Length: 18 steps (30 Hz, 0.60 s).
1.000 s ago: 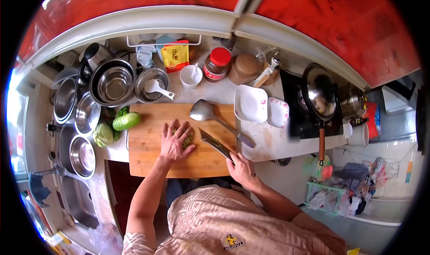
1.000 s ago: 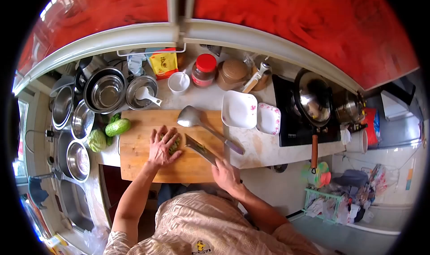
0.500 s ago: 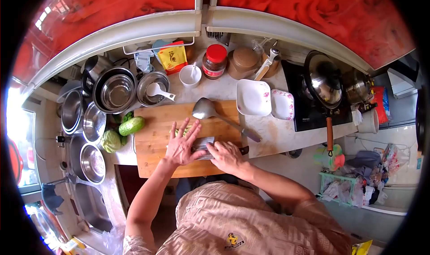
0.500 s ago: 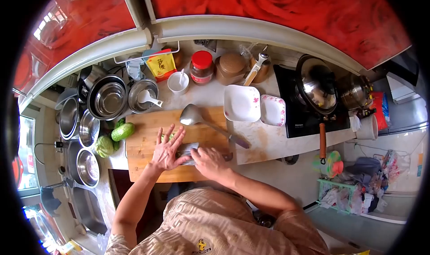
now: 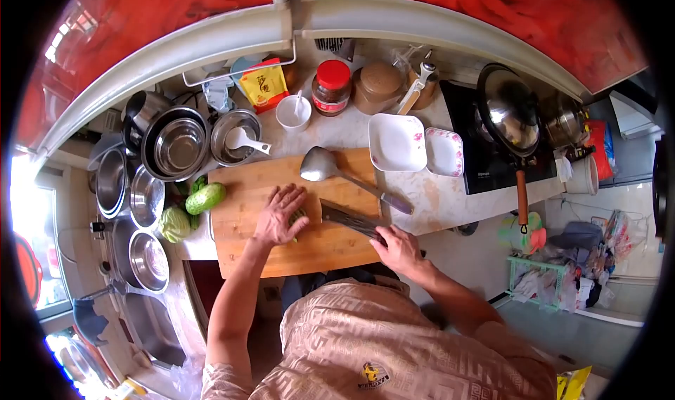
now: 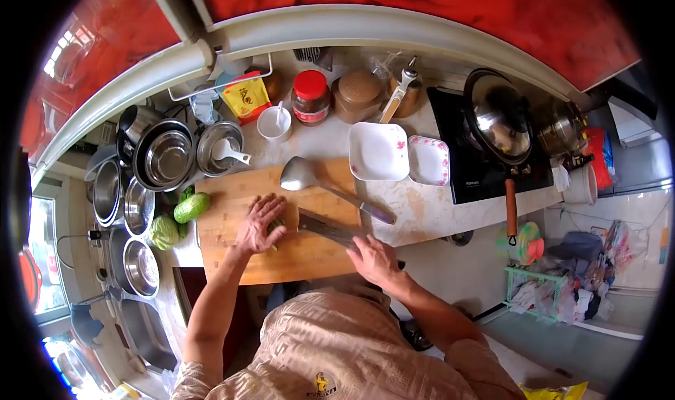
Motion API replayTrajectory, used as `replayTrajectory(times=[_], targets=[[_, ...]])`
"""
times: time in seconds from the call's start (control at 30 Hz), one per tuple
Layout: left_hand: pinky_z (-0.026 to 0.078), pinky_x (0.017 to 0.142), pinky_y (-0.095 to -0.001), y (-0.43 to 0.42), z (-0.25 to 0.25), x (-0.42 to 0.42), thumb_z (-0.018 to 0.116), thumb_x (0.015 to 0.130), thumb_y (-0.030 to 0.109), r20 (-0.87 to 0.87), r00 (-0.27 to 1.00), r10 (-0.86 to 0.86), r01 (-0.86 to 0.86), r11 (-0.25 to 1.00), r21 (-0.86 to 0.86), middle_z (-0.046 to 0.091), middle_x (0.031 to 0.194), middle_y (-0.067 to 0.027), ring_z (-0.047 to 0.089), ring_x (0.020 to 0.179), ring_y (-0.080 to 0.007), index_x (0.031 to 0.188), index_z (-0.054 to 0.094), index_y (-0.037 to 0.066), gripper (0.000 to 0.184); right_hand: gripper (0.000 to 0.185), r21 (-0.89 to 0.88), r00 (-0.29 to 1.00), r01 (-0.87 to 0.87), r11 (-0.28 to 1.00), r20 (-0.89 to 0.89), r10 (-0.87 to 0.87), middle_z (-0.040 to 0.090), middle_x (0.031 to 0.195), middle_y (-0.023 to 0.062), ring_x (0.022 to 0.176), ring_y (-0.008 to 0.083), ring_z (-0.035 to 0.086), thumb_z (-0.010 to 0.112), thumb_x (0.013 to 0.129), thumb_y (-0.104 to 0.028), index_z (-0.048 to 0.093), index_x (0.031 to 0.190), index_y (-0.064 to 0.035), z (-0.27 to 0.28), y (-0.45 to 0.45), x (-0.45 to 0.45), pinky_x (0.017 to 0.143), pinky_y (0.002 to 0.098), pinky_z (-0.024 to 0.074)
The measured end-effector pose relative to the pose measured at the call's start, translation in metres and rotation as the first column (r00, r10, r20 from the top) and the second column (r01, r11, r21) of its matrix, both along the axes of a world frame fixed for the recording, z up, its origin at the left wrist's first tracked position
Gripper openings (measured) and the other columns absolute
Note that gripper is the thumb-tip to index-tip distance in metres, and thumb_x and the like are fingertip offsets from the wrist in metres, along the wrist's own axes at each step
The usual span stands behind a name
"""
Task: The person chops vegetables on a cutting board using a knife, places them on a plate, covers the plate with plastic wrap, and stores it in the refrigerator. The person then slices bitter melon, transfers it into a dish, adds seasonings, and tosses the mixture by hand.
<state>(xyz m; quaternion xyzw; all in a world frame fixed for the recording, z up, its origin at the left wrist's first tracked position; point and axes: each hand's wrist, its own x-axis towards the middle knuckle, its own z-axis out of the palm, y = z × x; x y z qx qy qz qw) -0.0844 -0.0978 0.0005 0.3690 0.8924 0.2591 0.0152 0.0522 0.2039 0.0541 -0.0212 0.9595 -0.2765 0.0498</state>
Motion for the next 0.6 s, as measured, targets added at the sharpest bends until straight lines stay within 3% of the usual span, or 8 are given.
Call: replayTrajectory(times=[0.07, 0.17, 0.37, 0.4, 0.43, 0.5, 0.53, 0.6], targets=[[0.032, 0.112, -0.0487, -0.001, -0.004, 0.007, 0.064, 0.086, 0.037, -0.02, 0.999, -0.027, 0.027, 1.0, 0.0, 0.057, 0.134, -0.0136, 0.046, 0.13, -0.0327, 0.123, 0.06, 0.005, 0.049, 0.02, -0.078, 0.997, 0.057, 0.995, 0.047, -0.054, 0.063, 0.083, 0.0185, 0.076, 0.0411, 0.062, 0.057, 0.093, -0.024, 0.057, 0.088, -0.0048, -0.003, -0.012, 0.0, 0.067, 0.0492, 0.0499], [0.038, 0.105, -0.05, -0.008, -0.013, 0.015, 0.074, 0.076, 0.023, -0.085, 0.996, -0.036, 0.043, 0.996, 0.079, 0.063, 0.121, -0.0102, 0.055, 0.119, -0.0298, 0.112, 0.066, 0.008, 0.04, 0.022, -0.168, 0.992, 0.102, 0.98, 0.091, -0.088, 0.061, 0.075, 0.0208, 0.071, 0.0435, 0.06, 0.056, 0.094, -0.023, 0.055, 0.082, -0.0047, -0.004, -0.025, -0.003, 0.061, 0.051, 0.0465], [0.021, 0.111, -0.063, -0.008, -0.003, 0.035, 0.071, 0.074, 0.052, -0.185, 0.977, 0.105, -0.115, 0.992, -0.043, 0.059, 0.129, -0.0086, 0.048, 0.127, -0.0339, 0.115, 0.066, 0.008, 0.06, 0.029, -0.394, 0.994, 0.098, 0.914, 0.073, -0.075, 0.058, 0.067, 0.0233, 0.059, 0.0431, 0.057, 0.057, 0.097, -0.027, 0.052, 0.082, -0.0021, -0.035, -0.004, -0.018, 0.053, 0.048, 0.0424], [0.023, 0.111, -0.0615, -0.005, -0.006, 0.036, 0.072, 0.073, 0.05, -0.195, 0.972, 0.129, -0.142, 0.989, -0.051, 0.059, 0.13, -0.0084, 0.048, 0.127, -0.0341, 0.116, 0.066, 0.009, 0.059, 0.029, -0.378, 0.995, 0.052, 0.924, 0.101, -0.014, 0.059, 0.065, 0.0185, 0.052, 0.0332, 0.058, 0.062, 0.093, -0.026, 0.054, 0.086, 0.0004, -0.039, 0.002, -0.018, 0.05, 0.0425, 0.0438], [0.025, 0.11, -0.0601, -0.003, -0.011, 0.035, 0.074, 0.073, 0.048, -0.207, 0.966, 0.153, -0.168, 0.984, -0.058, 0.059, 0.13, -0.0082, 0.048, 0.126, -0.0342, 0.116, 0.066, 0.01, 0.058, 0.029, -0.369, 0.995, 0.059, 0.928, 0.098, -0.025, 0.059, 0.065, 0.0185, 0.052, 0.0332, 0.058, 0.062, 0.093, -0.026, 0.054, 0.086, 0.0004, -0.042, 0.007, -0.017, 0.05, 0.0425, 0.0438], [0.031, 0.108, -0.0552, 0.0, -0.012, 0.031, 0.076, 0.072, 0.042, -0.179, 0.969, 0.172, -0.179, 0.984, -0.022, 0.059, 0.13, -0.0075, 0.049, 0.124, -0.0335, 0.117, 0.065, 0.012, 0.055, 0.028, -0.567, 0.94, -0.065, 0.821, 0.241, 0.241, 0.061, 0.068, 0.0111, 0.052, 0.0214, 0.06, 0.067, 0.088, -0.023, 0.057, 0.093, 0.0025, -0.039, 0.012, -0.02, 0.049, 0.0366, 0.0458], [0.037, 0.1, -0.0499, 0.0, -0.012, 0.03, 0.076, 0.074, 0.034, -0.182, 0.971, 0.157, -0.16, 0.987, 0.0, 0.06, 0.125, -0.0089, 0.052, 0.117, -0.0328, 0.115, 0.066, 0.009, 0.049, 0.031, -0.602, 0.808, 0.151, 0.784, 0.532, 0.253, 0.061, 0.072, 0.0062, 0.055, 0.0137, 0.059, 0.071, 0.082, -0.018, 0.057, 0.098, 0.0042, -0.039, 0.013, -0.023, 0.05, 0.0313, 0.047], [0.039, 0.095, -0.0496, -0.006, -0.024, 0.025, 0.076, 0.074, 0.032, -0.165, 0.976, 0.141, -0.144, 0.989, -0.01, 0.061, 0.122, -0.0087, 0.053, 0.113, -0.0322, 0.112, 0.066, 0.009, 0.045, 0.032, -0.62, 0.793, 0.124, 0.774, 0.53, 0.298, 0.061, 0.075, 0.0069, 0.059, 0.0169, 0.06, 0.071, 0.078, -0.013, 0.057, 0.102, 0.0025, -0.056, 0.01, -0.025, 0.051, 0.0324, 0.0469]])
